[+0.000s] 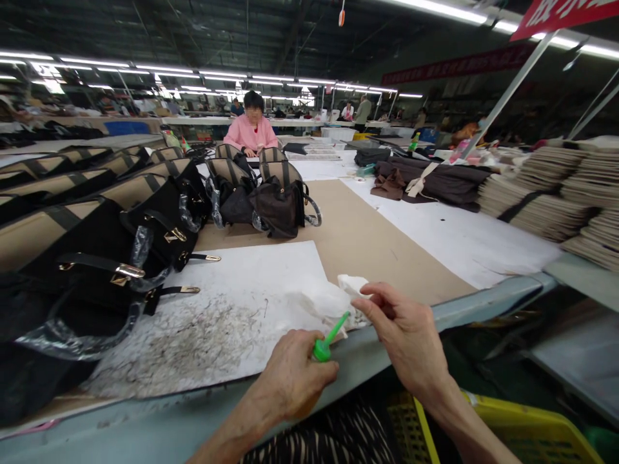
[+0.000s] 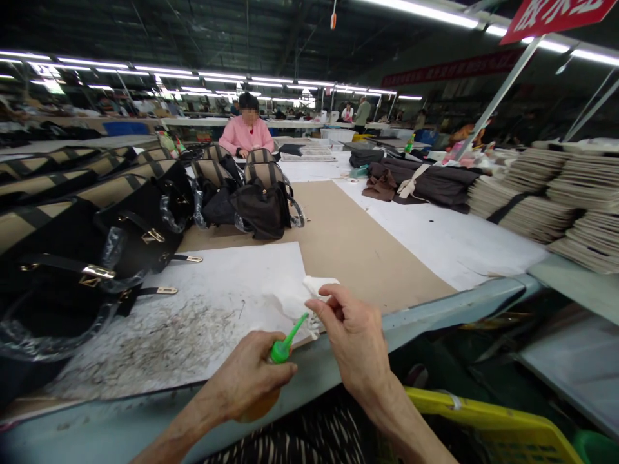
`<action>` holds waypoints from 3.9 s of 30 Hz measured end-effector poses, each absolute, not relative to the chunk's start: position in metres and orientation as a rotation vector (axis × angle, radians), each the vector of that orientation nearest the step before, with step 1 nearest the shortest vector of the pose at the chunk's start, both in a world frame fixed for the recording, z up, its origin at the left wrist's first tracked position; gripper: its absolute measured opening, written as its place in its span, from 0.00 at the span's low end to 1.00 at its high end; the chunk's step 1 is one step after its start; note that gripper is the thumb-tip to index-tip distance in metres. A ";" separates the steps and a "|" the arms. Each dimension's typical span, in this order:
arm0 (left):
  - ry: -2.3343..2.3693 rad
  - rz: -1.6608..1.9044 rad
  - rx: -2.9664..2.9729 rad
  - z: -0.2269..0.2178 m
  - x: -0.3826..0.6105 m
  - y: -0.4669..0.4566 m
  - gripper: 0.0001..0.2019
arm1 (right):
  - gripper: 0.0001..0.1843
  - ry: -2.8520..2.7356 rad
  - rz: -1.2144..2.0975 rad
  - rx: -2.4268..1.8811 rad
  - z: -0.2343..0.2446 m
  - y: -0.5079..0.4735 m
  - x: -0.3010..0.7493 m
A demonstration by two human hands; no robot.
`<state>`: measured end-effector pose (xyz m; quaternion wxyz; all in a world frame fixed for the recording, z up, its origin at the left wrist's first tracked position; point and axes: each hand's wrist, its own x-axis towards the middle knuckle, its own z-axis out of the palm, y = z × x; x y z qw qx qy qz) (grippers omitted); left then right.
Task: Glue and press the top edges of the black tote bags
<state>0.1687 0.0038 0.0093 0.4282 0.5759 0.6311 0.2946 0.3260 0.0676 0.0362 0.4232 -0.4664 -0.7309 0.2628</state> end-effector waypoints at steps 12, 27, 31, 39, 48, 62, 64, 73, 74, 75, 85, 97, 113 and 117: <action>1.815 0.391 1.660 0.017 0.159 0.014 0.04 | 0.20 -2.256 0.199 -1.397 0.060 0.058 0.321; 1.650 0.240 1.727 0.024 0.139 0.013 0.07 | 0.17 -2.360 0.620 -1.088 0.052 0.067 0.311; 1.565 0.262 1.631 0.026 0.131 0.013 0.07 | 0.14 -2.473 0.771 -0.936 0.052 0.071 0.321; 1.436 0.101 1.573 0.034 0.125 0.017 0.11 | 0.13 -2.778 0.012 -0.535 0.047 0.074 0.322; 1.241 0.014 1.579 0.030 0.111 0.020 0.14 | 0.25 -2.967 -0.053 -0.165 0.037 0.064 0.327; 0.985 -0.124 1.513 0.045 0.108 0.019 0.10 | 0.10 -3.070 -0.596 0.182 0.053 0.061 0.321; 1.062 -0.100 1.618 0.048 0.109 0.018 0.09 | 0.05 -3.167 -0.435 0.039 0.052 0.061 0.321; 1.457 -0.073 2.290 0.053 0.118 0.007 0.05 | 0.14 -3.185 0.508 -0.558 0.052 0.061 0.322; 1.478 -0.080 2.336 0.051 0.118 0.006 0.05 | 0.15 -3.149 0.650 -0.637 0.055 0.061 0.322; 1.493 -0.081 2.384 0.049 0.119 0.005 0.05 | 0.16 -3.101 0.807 -0.707 0.057 0.060 0.321; 1.612 0.251 3.131 0.025 0.116 -0.004 0.12 | 0.26 -1.982 2.328 -1.118 0.046 0.054 0.326; 1.561 0.044 2.337 0.035 0.123 0.003 0.04 | 0.09 -3.234 0.304 -0.575 0.051 0.063 0.329; 0.727 -0.094 1.263 0.039 0.102 0.014 0.07 | 0.13 -3.138 -0.099 -0.040 0.069 0.053 0.335; 1.160 -0.013 1.807 0.052 0.108 0.004 0.06 | 0.17 -3.122 0.627 -0.509 0.064 0.052 0.341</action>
